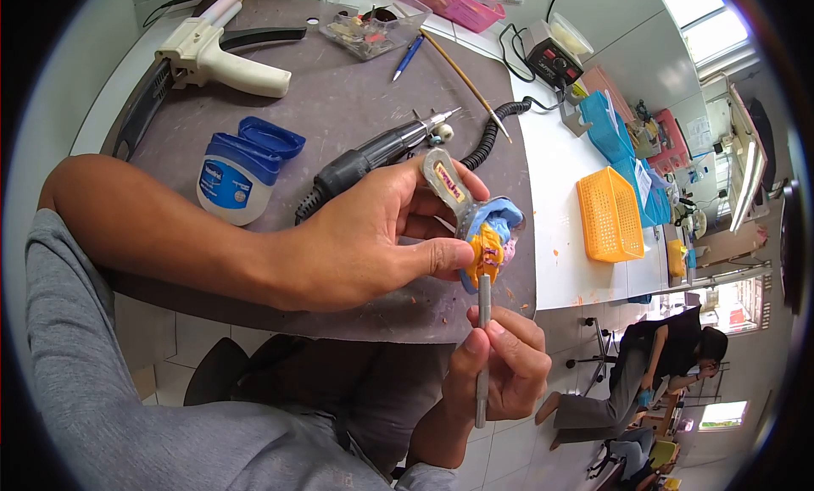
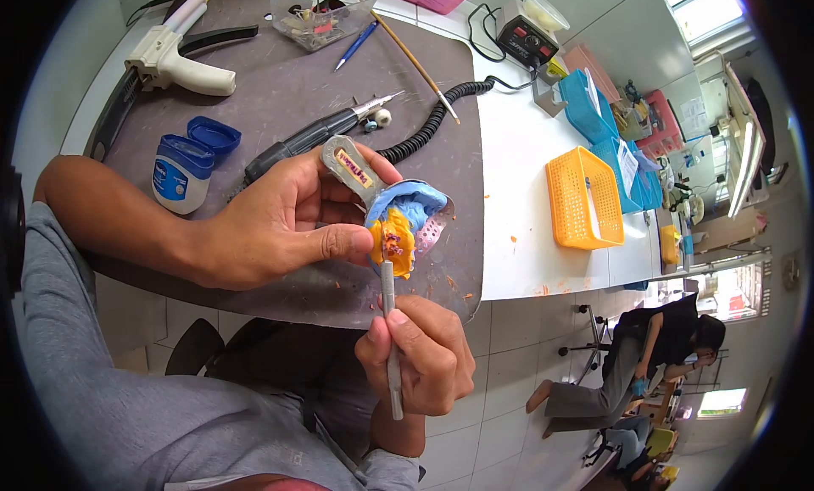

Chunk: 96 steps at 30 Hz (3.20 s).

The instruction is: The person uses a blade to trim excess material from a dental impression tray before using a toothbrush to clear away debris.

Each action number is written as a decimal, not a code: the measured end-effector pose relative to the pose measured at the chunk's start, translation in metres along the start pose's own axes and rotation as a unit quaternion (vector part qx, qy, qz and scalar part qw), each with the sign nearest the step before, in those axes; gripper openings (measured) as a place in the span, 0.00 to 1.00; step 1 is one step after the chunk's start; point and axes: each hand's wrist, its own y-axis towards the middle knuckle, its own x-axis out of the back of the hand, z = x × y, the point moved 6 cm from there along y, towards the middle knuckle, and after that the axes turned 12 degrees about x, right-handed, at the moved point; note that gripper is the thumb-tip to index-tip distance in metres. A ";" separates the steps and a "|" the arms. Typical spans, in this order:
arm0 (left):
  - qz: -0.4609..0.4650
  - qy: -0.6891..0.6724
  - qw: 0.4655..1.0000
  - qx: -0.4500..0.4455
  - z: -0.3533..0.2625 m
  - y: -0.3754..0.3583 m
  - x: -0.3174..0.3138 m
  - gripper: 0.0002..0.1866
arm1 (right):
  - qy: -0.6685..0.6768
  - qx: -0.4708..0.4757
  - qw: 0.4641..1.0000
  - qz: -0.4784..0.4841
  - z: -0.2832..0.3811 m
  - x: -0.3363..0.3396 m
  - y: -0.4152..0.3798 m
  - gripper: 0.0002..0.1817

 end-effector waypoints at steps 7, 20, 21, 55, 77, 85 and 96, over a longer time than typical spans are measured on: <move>0.008 -0.018 1.000 0.010 0.002 0.000 -0.001 0.25 | -0.011 0.016 0.999 -0.027 -0.002 0.000 0.002 0.11; 0.007 0.005 1.000 -0.020 0.001 0.000 -0.002 0.25 | -0.057 0.035 0.998 -0.005 0.007 0.001 0.003 0.11; 0.007 0.010 0.999 -0.039 -0.001 0.000 -0.002 0.25 | -0.071 0.039 0.997 -0.003 0.009 0.001 0.003 0.11; -0.014 0.042 0.998 -0.040 -0.001 -0.001 0.000 0.26 | -0.013 0.009 0.999 -0.040 0.003 0.012 -0.011 0.09; -0.008 0.014 1.000 -0.016 0.002 -0.001 0.000 0.26 | -0.027 -0.007 0.999 -0.033 0.003 0.012 -0.010 0.08; -0.004 0.019 1.000 -0.013 0.000 -0.001 0.000 0.25 | -0.038 -0.009 0.999 -0.028 0.005 0.011 -0.011 0.08; -0.012 -0.002 1.000 -0.006 0.001 -0.001 0.000 0.26 | -0.066 -0.056 0.996 0.004 0.011 0.011 -0.012 0.07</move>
